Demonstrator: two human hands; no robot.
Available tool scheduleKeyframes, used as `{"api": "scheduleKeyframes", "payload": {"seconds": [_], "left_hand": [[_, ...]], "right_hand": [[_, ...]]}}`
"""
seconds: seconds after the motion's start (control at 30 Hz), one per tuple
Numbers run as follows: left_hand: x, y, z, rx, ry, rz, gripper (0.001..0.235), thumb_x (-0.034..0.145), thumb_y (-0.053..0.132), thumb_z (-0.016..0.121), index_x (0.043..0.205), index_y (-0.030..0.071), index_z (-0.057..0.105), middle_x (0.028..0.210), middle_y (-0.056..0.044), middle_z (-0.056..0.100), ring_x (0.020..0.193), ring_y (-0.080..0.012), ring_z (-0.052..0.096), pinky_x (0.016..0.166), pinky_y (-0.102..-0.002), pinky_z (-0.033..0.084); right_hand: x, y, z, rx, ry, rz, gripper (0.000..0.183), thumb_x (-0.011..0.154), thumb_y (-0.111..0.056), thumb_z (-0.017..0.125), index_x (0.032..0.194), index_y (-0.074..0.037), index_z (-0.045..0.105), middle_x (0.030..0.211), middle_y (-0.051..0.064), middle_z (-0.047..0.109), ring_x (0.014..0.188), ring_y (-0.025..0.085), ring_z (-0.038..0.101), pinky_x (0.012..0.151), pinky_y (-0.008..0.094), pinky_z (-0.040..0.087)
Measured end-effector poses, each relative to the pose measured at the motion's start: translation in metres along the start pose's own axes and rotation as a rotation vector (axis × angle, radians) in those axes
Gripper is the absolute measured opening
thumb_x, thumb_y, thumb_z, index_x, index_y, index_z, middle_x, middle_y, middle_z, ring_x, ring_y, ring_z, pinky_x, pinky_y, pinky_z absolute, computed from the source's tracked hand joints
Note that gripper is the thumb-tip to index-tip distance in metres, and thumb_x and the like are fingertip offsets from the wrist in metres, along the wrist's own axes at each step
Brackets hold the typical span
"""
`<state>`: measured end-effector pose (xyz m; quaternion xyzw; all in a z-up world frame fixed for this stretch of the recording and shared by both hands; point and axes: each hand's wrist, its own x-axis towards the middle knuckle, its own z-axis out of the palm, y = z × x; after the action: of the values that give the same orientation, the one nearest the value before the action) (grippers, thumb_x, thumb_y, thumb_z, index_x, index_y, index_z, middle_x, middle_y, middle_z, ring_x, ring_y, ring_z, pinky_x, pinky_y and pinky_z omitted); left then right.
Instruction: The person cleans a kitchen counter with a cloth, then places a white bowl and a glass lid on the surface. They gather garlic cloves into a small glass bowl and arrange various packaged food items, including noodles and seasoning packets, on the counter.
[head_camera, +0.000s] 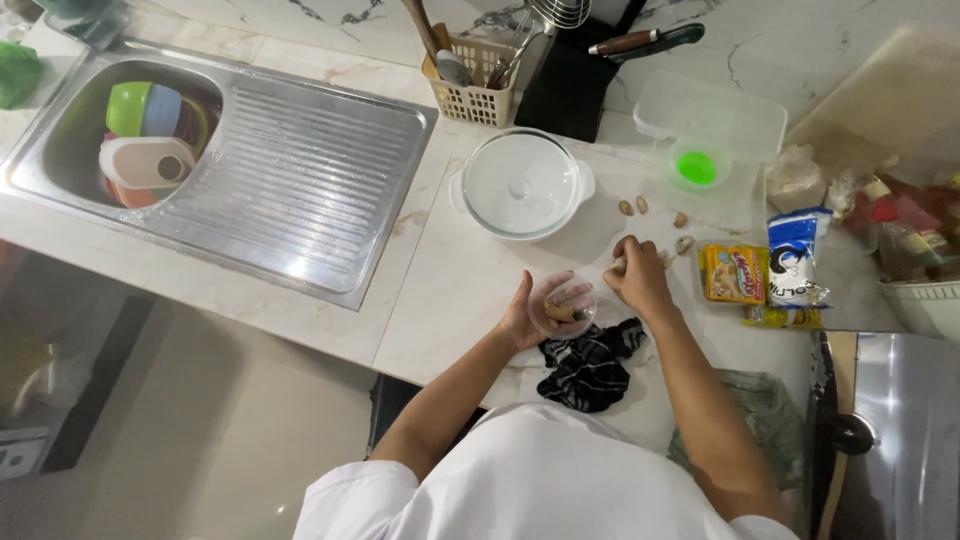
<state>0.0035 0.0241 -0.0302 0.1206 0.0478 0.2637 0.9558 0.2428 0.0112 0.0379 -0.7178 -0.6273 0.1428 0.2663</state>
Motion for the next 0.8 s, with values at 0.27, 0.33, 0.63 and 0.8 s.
{"api": "scheduleKeyframes", "payload": {"seconds": [0.27, 0.33, 0.63, 0.8], "left_hand": [[-0.001, 0.003, -0.003, 0.113, 0.040, -0.039, 0.101, 0.089, 0.088, 0.034, 0.162, 0.019, 0.027, 0.159, -0.013, 0.040, 0.144, -0.0350, 0.044, 0.112, -0.058, 0.042], [-0.004, 0.006, -0.002, 0.134, 0.034, -0.061, 0.102, 0.089, 0.089, 0.033, 0.163, 0.019, 0.026, 0.158, -0.014, 0.041, 0.143, -0.0350, 0.045, 0.111, -0.057, 0.043], [-0.003, 0.002, 0.011, 0.155, 0.086, -0.062, 0.101, 0.089, 0.086, 0.029, 0.164, 0.019, 0.023, 0.165, -0.015, 0.035, 0.145, -0.0361, 0.044, 0.114, -0.054, 0.044], [-0.001, 0.001, -0.002, 0.100, 0.061, -0.025, 0.099, 0.090, 0.084, 0.030, 0.163, 0.017, 0.024, 0.167, -0.016, 0.031, 0.146, -0.0375, 0.043, 0.116, -0.057, 0.040]], "right_hand": [[-0.047, -0.126, -0.057, 0.399, 0.124, -0.135, 0.025, 0.086, -0.008, 0.071, 0.106, -0.002, 0.058, 0.103, 0.013, 0.060, 0.076, 0.024, 0.064, 0.065, 0.034, 0.053], [-0.060, -0.137, -0.049, 0.433, 0.072, -0.158, 0.024, 0.085, -0.006, 0.071, 0.106, -0.003, 0.060, 0.103, 0.011, 0.061, 0.077, 0.022, 0.065, 0.062, 0.032, 0.053], [-0.102, -0.112, -0.071, 0.464, -0.003, -0.129, 0.028, 0.082, -0.004, 0.074, 0.109, -0.005, 0.067, 0.125, 0.010, 0.063, 0.100, 0.020, 0.066, 0.069, 0.028, 0.053], [-0.153, -0.049, -0.098, 0.170, 0.319, 0.138, 0.031, 0.082, -0.006, 0.078, 0.112, -0.005, 0.067, 0.121, 0.012, 0.062, 0.093, 0.021, 0.062, 0.064, 0.031, 0.051]]}}
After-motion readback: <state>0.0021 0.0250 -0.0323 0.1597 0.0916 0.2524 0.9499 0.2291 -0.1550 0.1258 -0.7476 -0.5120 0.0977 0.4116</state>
